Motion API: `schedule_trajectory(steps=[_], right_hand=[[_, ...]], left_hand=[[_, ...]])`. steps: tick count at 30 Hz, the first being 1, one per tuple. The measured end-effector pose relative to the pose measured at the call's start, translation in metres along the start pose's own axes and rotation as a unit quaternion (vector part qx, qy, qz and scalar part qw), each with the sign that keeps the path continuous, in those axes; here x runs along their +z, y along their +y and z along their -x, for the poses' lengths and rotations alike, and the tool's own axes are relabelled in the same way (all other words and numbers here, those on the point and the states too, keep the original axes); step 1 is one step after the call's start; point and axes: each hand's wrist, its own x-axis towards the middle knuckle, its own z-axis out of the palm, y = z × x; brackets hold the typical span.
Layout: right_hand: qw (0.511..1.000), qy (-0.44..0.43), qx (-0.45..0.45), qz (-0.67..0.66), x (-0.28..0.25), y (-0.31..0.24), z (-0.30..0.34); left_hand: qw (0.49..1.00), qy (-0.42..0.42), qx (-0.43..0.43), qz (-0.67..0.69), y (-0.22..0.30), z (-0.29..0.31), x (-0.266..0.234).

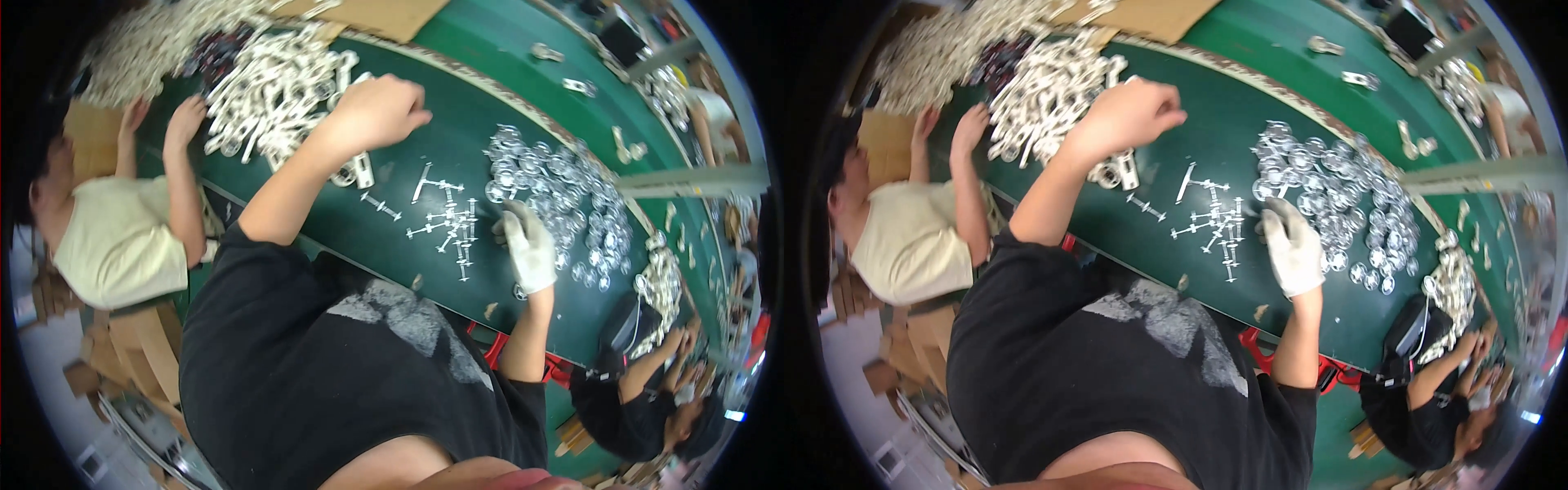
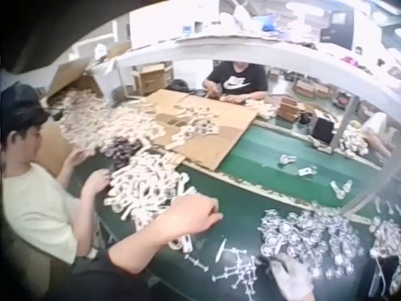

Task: The person assembles small white plastic components into circular metal frames by hand, working on a production line.

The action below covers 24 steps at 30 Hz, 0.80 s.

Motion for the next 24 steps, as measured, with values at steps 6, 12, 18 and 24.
schedule_trajectory(steps=[6, 12, 18, 24], right_hand=[[0.998, -0.043, -0.043, 0.023, 0.017, -0.007, -0.005], [0.995, -0.055, -0.059, 0.06, 0.027, -0.011, 0.002], [0.996, -0.036, -0.076, 0.037, 0.019, -0.021, 0.004], [0.938, 0.144, -0.224, 0.223, 0.045, -0.02, -0.004]], left_hand=[[0.987, -0.003, -0.152, -0.059, -0.013, 0.136, 0.029], [0.963, 0.24, -0.122, -0.023, -0.016, 0.119, 0.062], [0.989, 0.123, -0.019, -0.078, -0.039, 0.059, 0.069], [0.897, 0.076, 0.077, 0.429, 0.046, 0.029, 0.067]])
